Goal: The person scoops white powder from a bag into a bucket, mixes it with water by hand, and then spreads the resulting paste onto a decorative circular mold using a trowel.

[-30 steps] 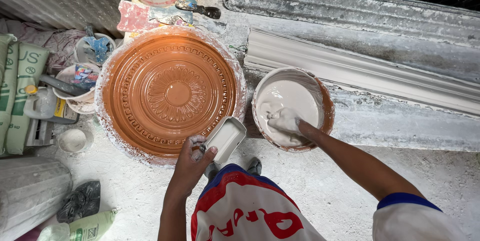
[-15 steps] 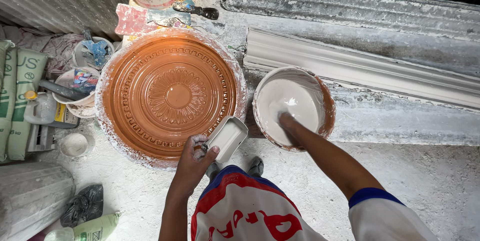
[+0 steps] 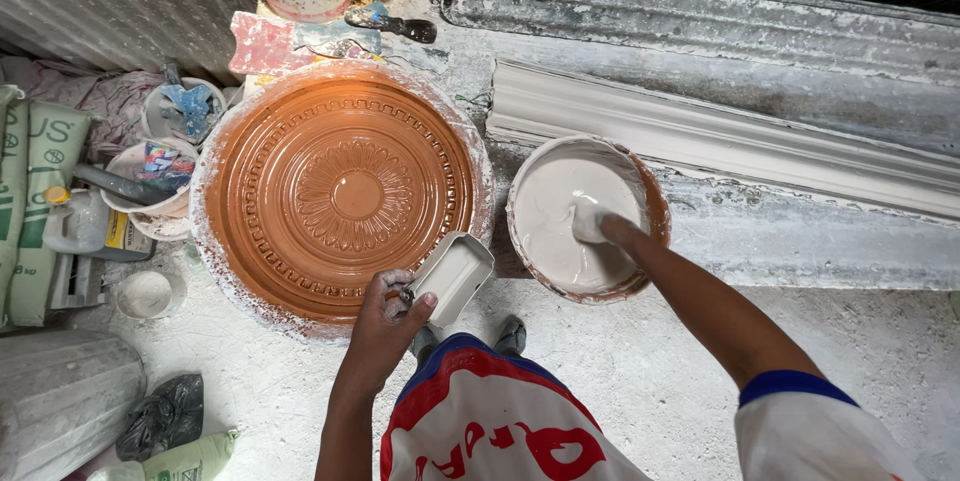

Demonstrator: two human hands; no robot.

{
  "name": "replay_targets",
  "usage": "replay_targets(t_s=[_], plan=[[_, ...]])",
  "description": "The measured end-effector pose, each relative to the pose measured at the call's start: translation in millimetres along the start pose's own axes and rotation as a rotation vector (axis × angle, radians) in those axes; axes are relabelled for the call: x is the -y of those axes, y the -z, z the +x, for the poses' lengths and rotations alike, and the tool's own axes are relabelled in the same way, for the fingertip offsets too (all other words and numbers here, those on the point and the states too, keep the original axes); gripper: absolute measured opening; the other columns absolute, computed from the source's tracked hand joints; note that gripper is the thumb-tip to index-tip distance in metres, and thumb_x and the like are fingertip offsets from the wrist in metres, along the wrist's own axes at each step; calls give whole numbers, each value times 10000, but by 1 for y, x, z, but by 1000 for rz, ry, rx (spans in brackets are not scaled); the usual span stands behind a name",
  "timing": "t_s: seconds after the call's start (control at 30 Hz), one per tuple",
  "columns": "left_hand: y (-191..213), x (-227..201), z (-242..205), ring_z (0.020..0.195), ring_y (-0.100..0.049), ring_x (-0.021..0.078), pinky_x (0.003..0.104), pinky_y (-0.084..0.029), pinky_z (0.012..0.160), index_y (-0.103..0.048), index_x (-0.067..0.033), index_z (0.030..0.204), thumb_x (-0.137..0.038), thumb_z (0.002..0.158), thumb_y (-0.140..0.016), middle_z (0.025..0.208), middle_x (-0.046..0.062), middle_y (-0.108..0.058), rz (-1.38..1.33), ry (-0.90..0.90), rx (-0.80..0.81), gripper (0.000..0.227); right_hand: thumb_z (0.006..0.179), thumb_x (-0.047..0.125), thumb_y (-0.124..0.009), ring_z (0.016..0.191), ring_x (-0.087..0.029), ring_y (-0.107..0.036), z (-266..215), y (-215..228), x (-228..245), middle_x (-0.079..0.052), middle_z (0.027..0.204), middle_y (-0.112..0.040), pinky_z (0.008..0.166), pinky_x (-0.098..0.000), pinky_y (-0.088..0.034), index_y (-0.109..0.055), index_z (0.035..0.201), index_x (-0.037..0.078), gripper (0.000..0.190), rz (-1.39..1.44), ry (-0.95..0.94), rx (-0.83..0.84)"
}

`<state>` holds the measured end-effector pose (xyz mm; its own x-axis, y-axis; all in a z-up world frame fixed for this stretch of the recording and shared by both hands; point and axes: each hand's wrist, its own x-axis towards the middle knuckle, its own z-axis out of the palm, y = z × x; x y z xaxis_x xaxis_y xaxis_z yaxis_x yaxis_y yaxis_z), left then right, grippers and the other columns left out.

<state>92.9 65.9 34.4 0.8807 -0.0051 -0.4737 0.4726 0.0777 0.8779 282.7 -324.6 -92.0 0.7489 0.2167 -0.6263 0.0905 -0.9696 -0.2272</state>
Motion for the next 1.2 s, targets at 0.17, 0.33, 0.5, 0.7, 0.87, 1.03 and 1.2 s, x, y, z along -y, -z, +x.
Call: replay_targets(t_s=[0.17,0.33,0.5,0.7,0.87,1.03,1.2], plan=[[1,-1,-2,1053,-660,202,338,-595,813,-511,-26,1315,-329,862,-747,1183,166,-624,11,6,-6,594,887,107,-493,948,-262,-678,51,-18,-4,-220,1059,-684,882,-386,-571,-631,1057,-14,251,16,-95,-39],[0,-3,-4,1064,-672,197,322,-597,829,-499,-37,1324,-333,861,-740,1181,156,-638,2,16,5,600,892,105,-475,977,-254,-675,57,-77,28,-208,1081,-672,903,-381,-571,-620,1067,-6,253,37,-78,-32],[-4,-5,1,1032,-669,209,333,-602,785,-510,-12,1309,-320,865,-745,1179,183,-625,-16,-12,40,589,897,103,-457,1006,-246,-671,3,-70,34,-195,1103,-659,925,-377,-572,-608,1077,1,256,42,-30,39],[-6,-8,7,978,-695,211,339,-602,771,-502,-21,1310,-316,853,-743,1081,192,-681,-11,12,44,596,903,101,-435,1041,-237,-668,-43,-21,37,-180,1130,-644,950,-373,-572,-594,1089,11,261,141,75,3],[-9,-13,10,1006,-695,212,338,-599,815,-499,-16,1309,-327,865,-748,1094,200,-691,2,-33,73,597,862,98,-417,1079,-190,-654,-53,21,11,-155,1151,-625,984,-358,-552,-575,1072,29,272,484,482,-186],[-19,-23,12,1016,-697,222,352,-592,840,-491,-27,1324,-316,863,-747,1091,202,-698,7,-31,86,601,1060,262,-491,609,-165,-604,-60,42,1,-100,683,-629,621,-347,-504,-642,733,43,421,407,101,-571],[-36,-31,19,1059,-673,225,365,-586,837,-449,-21,1344,-244,860,-748,1186,194,-640,-102,-76,117,611,1003,190,-543,505,-139,-537,-63,30,18,-42,607,-588,475,-340,-463,-627,713,39,338,715,-22,-711]])
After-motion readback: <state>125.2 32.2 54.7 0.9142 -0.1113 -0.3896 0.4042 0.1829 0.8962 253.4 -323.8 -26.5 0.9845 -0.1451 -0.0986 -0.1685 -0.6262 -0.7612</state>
